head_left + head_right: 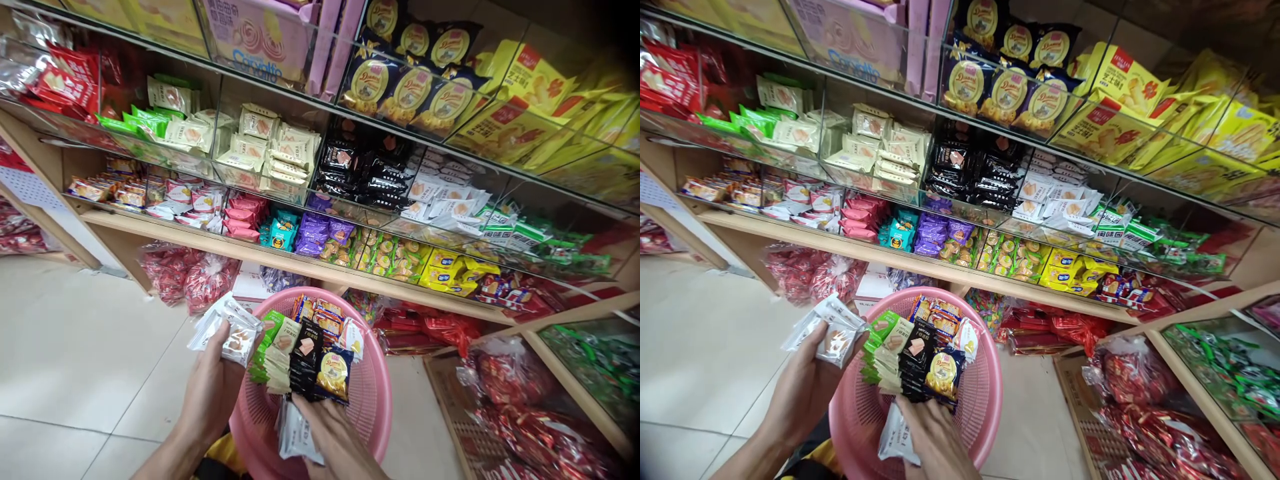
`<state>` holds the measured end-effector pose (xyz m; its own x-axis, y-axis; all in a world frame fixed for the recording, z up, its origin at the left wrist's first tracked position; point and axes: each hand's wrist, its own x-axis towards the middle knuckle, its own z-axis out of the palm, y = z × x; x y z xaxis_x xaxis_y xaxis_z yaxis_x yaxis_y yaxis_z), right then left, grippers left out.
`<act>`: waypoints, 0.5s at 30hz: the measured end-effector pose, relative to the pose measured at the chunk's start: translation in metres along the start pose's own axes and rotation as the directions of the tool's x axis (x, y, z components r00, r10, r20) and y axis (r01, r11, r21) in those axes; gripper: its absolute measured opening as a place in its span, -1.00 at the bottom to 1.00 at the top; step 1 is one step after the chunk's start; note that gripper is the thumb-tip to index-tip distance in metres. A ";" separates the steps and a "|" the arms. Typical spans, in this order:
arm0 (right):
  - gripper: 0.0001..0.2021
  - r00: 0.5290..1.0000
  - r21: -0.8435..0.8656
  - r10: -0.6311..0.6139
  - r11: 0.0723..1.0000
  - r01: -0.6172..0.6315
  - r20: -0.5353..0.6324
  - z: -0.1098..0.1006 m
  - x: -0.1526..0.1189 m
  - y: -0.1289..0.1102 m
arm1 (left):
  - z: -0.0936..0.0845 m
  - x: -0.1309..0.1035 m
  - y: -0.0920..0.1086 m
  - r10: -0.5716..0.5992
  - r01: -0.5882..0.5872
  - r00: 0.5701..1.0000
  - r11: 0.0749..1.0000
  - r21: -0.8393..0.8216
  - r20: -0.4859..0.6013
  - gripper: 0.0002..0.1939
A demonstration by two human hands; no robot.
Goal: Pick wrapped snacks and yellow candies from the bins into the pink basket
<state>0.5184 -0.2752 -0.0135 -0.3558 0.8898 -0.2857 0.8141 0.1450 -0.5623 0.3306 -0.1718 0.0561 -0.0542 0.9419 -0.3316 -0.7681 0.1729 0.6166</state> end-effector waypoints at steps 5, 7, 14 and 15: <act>-0.07 0.999 -0.288 -0.029 0.957 0.035 0.024 0.030 0.016 0.011 | 0.002 -0.006 0.002 -0.033 0.033 0.999 0.999 -0.023 0.017 -0.62; -0.08 0.999 -0.394 -0.036 0.919 0.023 -0.024 0.036 0.020 0.011 | 0.003 -0.009 0.001 -0.048 0.049 0.998 0.999 -0.017 0.038 -0.60; -0.16 0.971 -0.557 -0.122 0.830 -0.012 -0.204 0.047 0.028 0.006 | 0.005 -0.014 -0.006 -0.062 0.062 0.998 0.998 -0.012 0.025 -0.60; -0.18 0.967 -0.561 -0.133 0.828 -0.013 -0.219 0.048 0.028 0.007 | 0.005 -0.014 -0.007 -0.069 0.069 0.997 0.998 -0.007 0.023 -0.58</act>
<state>0.4916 -0.2702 -0.0629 -0.3519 0.9355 -0.0316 0.9359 0.3512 -0.0269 0.3400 -0.1845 0.0606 0.0133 0.9342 -0.3565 -0.7743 0.2352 0.5874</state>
